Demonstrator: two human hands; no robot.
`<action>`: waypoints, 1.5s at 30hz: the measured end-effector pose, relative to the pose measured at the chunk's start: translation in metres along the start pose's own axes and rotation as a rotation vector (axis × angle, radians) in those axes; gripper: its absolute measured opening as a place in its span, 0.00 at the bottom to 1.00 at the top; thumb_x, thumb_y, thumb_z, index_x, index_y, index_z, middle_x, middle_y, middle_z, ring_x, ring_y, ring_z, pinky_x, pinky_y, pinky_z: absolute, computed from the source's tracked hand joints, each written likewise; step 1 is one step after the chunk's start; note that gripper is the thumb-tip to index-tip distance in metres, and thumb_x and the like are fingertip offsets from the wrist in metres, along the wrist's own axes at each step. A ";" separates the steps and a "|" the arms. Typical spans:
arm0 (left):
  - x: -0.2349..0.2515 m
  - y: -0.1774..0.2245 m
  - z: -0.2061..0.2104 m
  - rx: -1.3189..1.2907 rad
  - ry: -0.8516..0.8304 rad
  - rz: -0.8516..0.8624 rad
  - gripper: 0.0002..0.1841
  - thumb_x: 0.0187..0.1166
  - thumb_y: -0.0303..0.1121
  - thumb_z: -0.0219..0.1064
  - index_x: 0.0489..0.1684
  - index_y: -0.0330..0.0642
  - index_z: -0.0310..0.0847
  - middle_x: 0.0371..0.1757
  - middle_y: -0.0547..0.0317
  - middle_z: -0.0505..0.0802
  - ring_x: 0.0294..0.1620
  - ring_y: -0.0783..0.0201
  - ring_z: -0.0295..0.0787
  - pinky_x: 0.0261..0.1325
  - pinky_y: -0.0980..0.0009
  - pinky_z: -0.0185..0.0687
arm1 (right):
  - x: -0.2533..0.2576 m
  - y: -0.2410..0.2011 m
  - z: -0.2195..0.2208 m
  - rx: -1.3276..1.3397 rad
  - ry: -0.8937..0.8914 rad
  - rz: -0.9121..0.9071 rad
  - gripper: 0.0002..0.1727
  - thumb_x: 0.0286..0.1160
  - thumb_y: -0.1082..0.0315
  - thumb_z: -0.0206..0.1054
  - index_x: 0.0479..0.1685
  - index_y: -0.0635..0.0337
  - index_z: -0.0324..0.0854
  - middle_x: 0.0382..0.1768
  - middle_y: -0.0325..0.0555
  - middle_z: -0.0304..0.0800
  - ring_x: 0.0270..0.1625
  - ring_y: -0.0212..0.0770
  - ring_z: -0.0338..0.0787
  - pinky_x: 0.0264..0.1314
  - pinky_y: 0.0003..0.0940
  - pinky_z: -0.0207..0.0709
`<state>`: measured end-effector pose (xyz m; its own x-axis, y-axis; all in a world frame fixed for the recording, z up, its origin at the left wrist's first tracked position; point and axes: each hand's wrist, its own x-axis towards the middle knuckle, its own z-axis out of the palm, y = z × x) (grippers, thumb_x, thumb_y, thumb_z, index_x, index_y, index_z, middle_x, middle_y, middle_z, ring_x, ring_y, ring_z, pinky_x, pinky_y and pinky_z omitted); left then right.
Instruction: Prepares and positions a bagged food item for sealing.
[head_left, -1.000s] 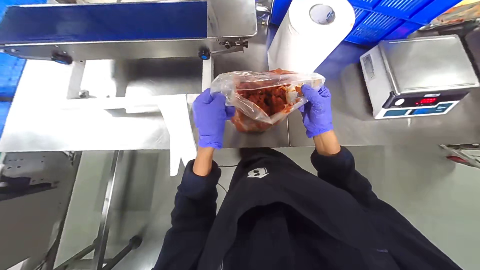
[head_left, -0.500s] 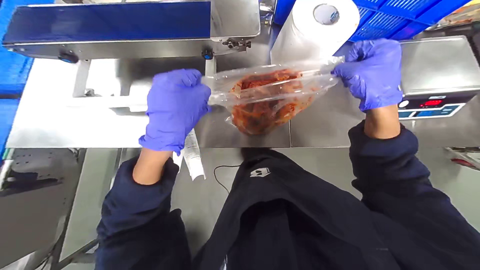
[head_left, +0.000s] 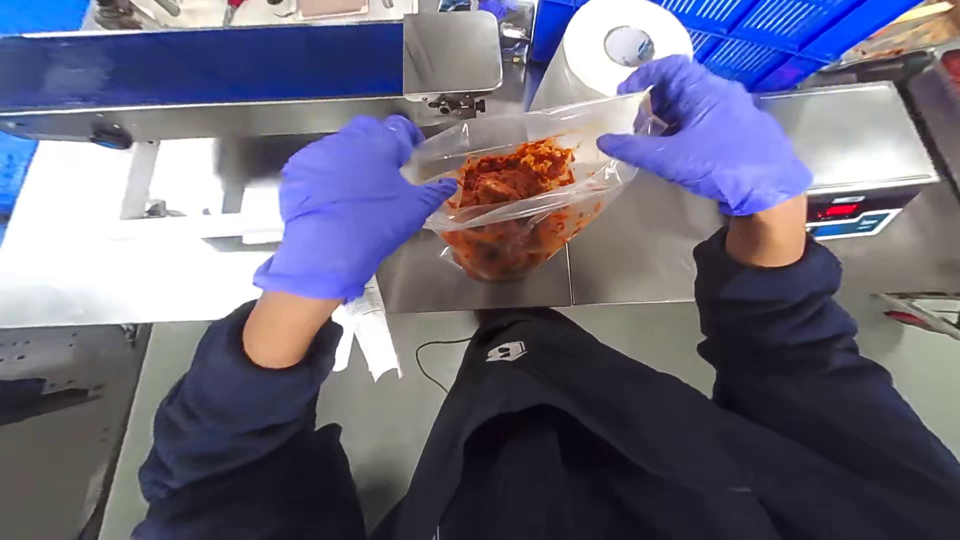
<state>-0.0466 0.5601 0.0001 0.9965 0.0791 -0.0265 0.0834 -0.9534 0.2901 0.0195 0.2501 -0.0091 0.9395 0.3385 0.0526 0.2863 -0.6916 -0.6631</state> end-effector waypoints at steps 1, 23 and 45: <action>0.004 0.006 -0.002 0.065 -0.062 -0.019 0.15 0.76 0.44 0.74 0.52 0.45 0.86 0.45 0.37 0.90 0.44 0.30 0.87 0.36 0.29 0.75 | 0.002 -0.003 0.003 -0.024 -0.026 0.018 0.22 0.70 0.63 0.75 0.64 0.51 0.80 0.29 0.45 0.84 0.24 0.44 0.80 0.24 0.45 0.71; -0.028 -0.036 0.128 -1.360 0.341 0.120 0.28 0.80 0.24 0.66 0.83 0.40 0.69 0.73 0.62 0.86 0.64 0.73 0.86 0.68 0.72 0.84 | 0.009 0.079 0.036 0.770 0.022 -0.312 0.26 0.71 0.64 0.75 0.72 0.44 0.79 0.69 0.30 0.87 0.67 0.32 0.87 0.68 0.27 0.82; 0.013 0.000 0.114 -1.269 0.741 -0.177 0.14 0.91 0.42 0.56 0.33 0.49 0.80 0.23 0.70 0.84 0.22 0.77 0.81 0.29 0.78 0.82 | 0.029 0.069 0.093 0.675 0.741 -0.133 0.19 0.87 0.74 0.47 0.31 0.45 0.80 0.26 0.19 0.89 0.30 0.19 0.87 0.36 0.20 0.83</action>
<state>-0.0340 0.5276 -0.1092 0.7148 0.6638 0.2201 -0.2418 -0.0608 0.9684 0.0490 0.2714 -0.1227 0.8536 -0.2534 0.4552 0.4467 -0.0935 -0.8898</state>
